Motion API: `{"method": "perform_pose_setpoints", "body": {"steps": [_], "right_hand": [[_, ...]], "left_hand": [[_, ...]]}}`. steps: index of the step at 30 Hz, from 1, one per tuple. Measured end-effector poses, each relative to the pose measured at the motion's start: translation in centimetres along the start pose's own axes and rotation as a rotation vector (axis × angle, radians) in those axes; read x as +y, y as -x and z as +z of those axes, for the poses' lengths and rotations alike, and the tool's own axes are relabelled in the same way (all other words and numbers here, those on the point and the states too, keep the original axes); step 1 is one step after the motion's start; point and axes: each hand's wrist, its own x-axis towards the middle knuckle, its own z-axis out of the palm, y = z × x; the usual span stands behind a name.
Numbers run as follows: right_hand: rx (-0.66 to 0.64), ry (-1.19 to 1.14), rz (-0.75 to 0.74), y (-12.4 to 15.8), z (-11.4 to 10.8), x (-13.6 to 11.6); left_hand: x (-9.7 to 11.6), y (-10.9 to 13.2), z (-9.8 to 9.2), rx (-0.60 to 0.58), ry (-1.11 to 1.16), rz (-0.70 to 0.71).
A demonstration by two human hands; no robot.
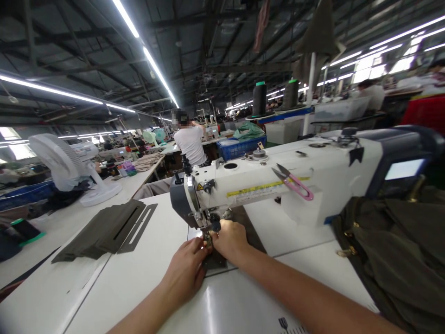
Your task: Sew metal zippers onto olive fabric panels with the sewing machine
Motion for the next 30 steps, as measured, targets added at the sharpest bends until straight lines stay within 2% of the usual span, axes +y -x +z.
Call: {"method": "perform_pose_setpoints", "body": {"steps": [3, 6, 11, 13, 21, 27, 30], "right_hand": [[0.016, 0.025, 0.016, 0.0, -0.1, -0.4], [0.006, 0.021, -0.095, 1.5, -1.2, -0.2], [-0.047, -0.080, -0.661, 5.5, -2.5, 2.1], [-0.012, -0.089, -0.767, 6.2, -2.2, 2.7], [0.135, -0.080, -0.835, 5.1, -1.3, 2.5], [0.110, -0.124, -0.827, 4.3, -0.8, 2.8], [0.012, -0.168, -0.732, 3.6, -1.5, 2.5]], "left_hand": [[-0.1, 0.1, 0.0, 0.008, -0.019, 0.001], [-0.2, 0.5, 0.4, 0.076, -0.010, -0.004], [-0.3, 1.1, 1.6, 0.211, 0.032, 0.036], [-0.2, 1.1, 1.9, 0.234, 0.043, 0.051], [-0.5, 0.6, 1.7, 0.225, 0.020, 0.134], [-1.0, 0.0, 1.4, 0.174, 0.022, 0.146], [-0.8, 0.1, 0.5, 0.135, 0.057, 0.129]]}}
